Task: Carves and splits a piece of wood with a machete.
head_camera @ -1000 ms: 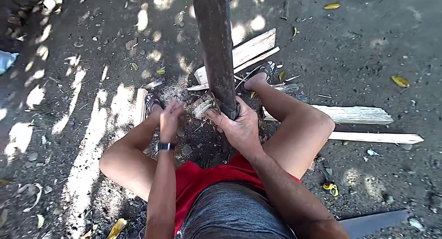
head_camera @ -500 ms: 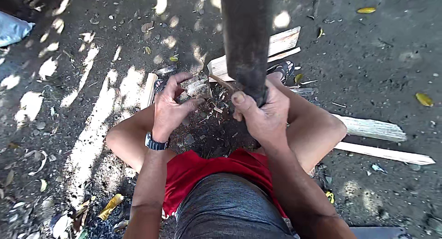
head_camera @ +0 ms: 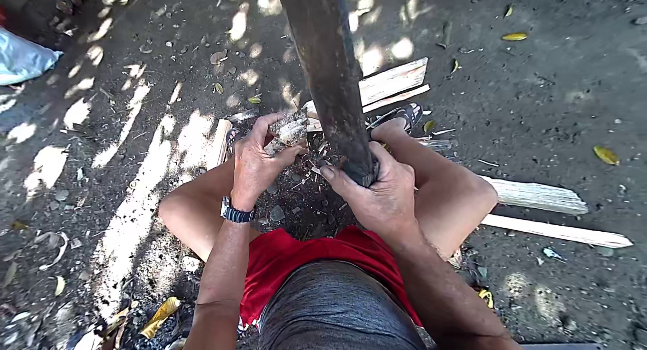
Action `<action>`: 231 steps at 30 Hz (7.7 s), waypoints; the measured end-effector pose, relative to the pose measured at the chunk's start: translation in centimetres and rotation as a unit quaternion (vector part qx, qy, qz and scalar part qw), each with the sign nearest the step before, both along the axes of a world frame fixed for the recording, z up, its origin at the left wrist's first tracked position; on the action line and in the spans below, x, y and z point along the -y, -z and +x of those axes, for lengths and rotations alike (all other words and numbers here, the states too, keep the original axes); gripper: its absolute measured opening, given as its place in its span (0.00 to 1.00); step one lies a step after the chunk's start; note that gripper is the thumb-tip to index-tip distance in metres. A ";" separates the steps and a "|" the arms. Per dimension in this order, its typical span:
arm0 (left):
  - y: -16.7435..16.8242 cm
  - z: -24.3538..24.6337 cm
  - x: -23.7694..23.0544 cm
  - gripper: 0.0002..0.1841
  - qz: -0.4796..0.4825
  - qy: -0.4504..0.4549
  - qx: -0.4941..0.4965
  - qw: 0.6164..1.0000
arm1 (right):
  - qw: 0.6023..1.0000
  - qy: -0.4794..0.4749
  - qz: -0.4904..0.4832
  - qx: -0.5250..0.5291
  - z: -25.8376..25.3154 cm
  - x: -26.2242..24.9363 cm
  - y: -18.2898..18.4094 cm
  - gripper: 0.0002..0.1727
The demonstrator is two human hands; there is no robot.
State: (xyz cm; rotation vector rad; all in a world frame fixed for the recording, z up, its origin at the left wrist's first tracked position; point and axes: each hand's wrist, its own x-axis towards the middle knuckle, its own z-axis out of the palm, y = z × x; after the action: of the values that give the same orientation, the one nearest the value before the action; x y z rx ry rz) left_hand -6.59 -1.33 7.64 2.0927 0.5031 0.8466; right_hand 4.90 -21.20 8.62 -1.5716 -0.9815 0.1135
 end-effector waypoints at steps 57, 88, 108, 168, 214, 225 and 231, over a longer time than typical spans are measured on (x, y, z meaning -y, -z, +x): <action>-0.7 -0.6 0.5 0.35 0.033 -0.028 -0.073 0.996 | 0.991 0.031 0.103 0.079 1.1 -0.7 -5.5 0.16; -0.6 -0.8 0.3 0.35 0.029 -0.010 -0.062 0.998 | 0.997 0.020 -0.066 0.031 0.8 -2.0 1.1 0.20; -0.7 -0.5 0.1 0.33 0.040 -0.008 -0.054 0.998 | 0.994 0.002 0.104 0.019 -0.1 0.0 -6.4 0.14; 0.2 -3.0 1.1 0.39 0.028 -0.032 -0.072 0.996 | 0.975 -0.033 -0.206 -0.072 1.4 -2.2 5.4 0.20; 0.0 -1.5 0.3 0.37 0.021 -0.046 -0.073 0.996 | 0.973 -0.029 -0.218 -0.072 2.2 -2.8 5.0 0.19; -0.5 -0.6 -0.3 0.32 0.017 -0.008 -0.057 0.998 | 0.992 -0.040 0.121 -0.003 2.9 -4.3 -3.4 0.14; -0.3 -2.3 -0.6 0.38 0.018 -0.075 -0.096 0.992 | 0.892 -0.045 -0.395 -0.217 5.0 -3.5 19.1 0.27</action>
State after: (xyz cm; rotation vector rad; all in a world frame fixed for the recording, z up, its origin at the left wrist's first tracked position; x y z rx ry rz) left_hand -8.87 -0.75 7.95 2.2020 0.7613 0.7463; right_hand 9.86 -17.68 -10.52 -2.0936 -0.6675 0.9946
